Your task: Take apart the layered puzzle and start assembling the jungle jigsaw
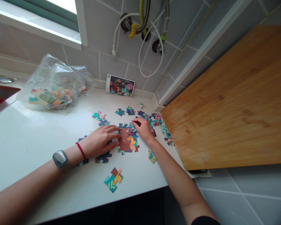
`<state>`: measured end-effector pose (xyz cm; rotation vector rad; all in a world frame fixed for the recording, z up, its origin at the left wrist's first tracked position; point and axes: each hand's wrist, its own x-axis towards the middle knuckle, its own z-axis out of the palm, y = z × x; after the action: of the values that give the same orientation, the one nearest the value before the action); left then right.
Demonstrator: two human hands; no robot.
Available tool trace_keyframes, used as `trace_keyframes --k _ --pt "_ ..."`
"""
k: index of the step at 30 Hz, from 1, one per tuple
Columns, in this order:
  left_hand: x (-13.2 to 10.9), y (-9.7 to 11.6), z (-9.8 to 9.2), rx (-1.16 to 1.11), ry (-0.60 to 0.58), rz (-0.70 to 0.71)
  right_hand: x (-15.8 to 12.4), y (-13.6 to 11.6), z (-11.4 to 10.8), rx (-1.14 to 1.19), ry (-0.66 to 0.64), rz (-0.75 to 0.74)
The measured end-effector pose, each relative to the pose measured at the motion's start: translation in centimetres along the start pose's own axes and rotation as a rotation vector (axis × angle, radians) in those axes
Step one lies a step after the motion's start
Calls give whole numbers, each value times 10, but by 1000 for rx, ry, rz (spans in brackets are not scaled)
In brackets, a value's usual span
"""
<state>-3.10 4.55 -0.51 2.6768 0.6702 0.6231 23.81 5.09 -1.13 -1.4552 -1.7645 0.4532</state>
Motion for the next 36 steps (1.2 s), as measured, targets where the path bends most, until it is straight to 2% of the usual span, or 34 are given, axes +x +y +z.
trace_keyframes --k 11,18,25,30,36 --pt "0 0 0 34 -9 4 1 6 -3 44 16 48" --pt "-1 1 0 51 -35 1 3 15 -8 197 19 163" --pt "-1 -1 0 40 -28 9 2 16 -8 290 42 218" --pt "-1 -2 1 34 -23 15 -1 17 -7 358 -3 312" --pt "-1 -2 1 26 -24 8 -5 14 -11 180 -58 209"
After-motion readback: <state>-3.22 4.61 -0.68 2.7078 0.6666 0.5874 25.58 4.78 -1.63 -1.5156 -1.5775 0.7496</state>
